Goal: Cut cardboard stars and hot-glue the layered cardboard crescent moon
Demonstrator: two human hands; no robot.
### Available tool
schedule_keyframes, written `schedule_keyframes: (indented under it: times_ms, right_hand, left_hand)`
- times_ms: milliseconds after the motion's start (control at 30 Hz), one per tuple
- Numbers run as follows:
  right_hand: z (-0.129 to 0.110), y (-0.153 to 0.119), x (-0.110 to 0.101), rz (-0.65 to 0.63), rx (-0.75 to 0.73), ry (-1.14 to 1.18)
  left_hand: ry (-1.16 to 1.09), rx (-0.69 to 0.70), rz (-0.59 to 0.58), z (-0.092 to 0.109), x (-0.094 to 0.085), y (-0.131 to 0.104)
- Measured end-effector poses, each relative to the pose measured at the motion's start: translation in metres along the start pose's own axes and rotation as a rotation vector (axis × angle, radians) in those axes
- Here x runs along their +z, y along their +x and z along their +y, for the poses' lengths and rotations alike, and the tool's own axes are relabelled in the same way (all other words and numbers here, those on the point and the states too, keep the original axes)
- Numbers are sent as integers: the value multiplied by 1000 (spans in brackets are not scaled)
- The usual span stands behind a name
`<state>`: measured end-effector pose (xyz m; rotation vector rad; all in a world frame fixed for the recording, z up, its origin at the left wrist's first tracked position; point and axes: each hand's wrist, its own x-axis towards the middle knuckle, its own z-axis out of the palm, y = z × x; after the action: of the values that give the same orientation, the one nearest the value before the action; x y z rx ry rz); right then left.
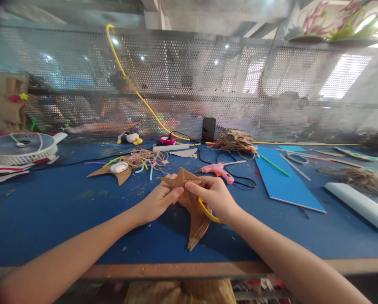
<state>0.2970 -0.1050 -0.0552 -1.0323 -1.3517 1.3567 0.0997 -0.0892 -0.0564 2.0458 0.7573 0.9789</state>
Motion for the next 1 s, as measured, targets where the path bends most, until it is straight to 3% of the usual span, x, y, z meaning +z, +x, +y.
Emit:
schedule_keyframes:
  times_ms: [333, 633, 867, 1000]
  right_hand:
    - [3, -1, 4, -22, 12, 75]
    - [-2, -3, 7, -28, -17, 16]
    - [3, 1, 4, -28, -56, 17]
    - [-9, 5, -6, 61, -208, -285]
  left_hand:
    - [-154, -52, -23, -4, 1, -1]
    - [-197, -106, 58, -8, 2, -3]
    - [-359, -192, 182, -5, 2, 1]
    - [-501, -300, 309, -14, -2, 6]
